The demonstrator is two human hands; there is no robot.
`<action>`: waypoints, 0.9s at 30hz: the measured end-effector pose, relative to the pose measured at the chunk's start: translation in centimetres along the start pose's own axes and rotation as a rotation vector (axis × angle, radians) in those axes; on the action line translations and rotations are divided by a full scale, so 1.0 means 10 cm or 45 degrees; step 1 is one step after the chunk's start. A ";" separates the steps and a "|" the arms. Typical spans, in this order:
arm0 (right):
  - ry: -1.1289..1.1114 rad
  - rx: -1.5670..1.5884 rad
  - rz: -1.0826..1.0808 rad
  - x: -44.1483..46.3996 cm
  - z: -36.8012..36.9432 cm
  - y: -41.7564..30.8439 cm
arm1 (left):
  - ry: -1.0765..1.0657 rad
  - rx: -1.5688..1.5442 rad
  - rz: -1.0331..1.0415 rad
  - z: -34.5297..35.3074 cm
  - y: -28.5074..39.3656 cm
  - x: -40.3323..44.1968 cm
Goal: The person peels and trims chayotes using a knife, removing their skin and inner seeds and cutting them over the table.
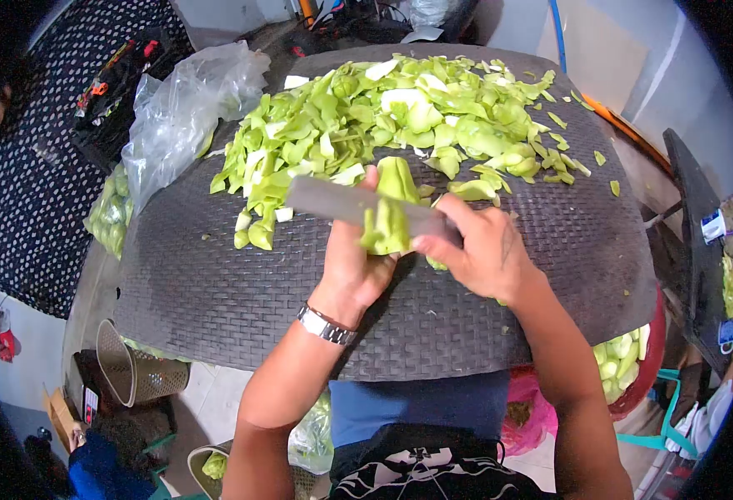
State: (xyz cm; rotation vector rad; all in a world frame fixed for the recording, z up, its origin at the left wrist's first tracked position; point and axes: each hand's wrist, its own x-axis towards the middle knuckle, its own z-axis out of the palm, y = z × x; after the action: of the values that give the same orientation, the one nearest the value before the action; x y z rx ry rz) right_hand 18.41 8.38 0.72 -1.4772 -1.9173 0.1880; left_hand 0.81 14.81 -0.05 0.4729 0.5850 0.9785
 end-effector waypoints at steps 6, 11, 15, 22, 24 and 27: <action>0.034 -0.111 -0.075 0.00 -0.01 0.03 | -0.202 -0.042 -0.086 -0.05 0.02 0.03; 0.087 -0.170 -0.008 0.04 -0.13 0.17 | -0.406 0.029 -0.207 -0.13 0.08 -0.04; 0.065 -0.133 -0.191 -0.01 -0.04 0.03 | -0.140 0.002 -0.125 0.00 0.05 0.00; 0.133 -0.219 -0.022 0.05 -0.18 0.25 | -0.240 0.164 -0.190 -0.05 0.04 -0.05; 0.111 -0.237 0.132 0.06 -0.24 0.29 | -0.271 0.197 -0.241 -0.02 0.08 -0.05; 0.013 0.008 0.419 0.12 -0.35 0.43 | -0.202 0.233 -0.239 0.05 0.14 -0.08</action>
State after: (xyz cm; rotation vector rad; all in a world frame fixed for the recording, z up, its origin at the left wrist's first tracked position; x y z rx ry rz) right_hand 23.83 9.87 1.69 -1.7788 -1.6529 0.3344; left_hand -0.12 14.75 1.39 0.6401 0.5670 0.7053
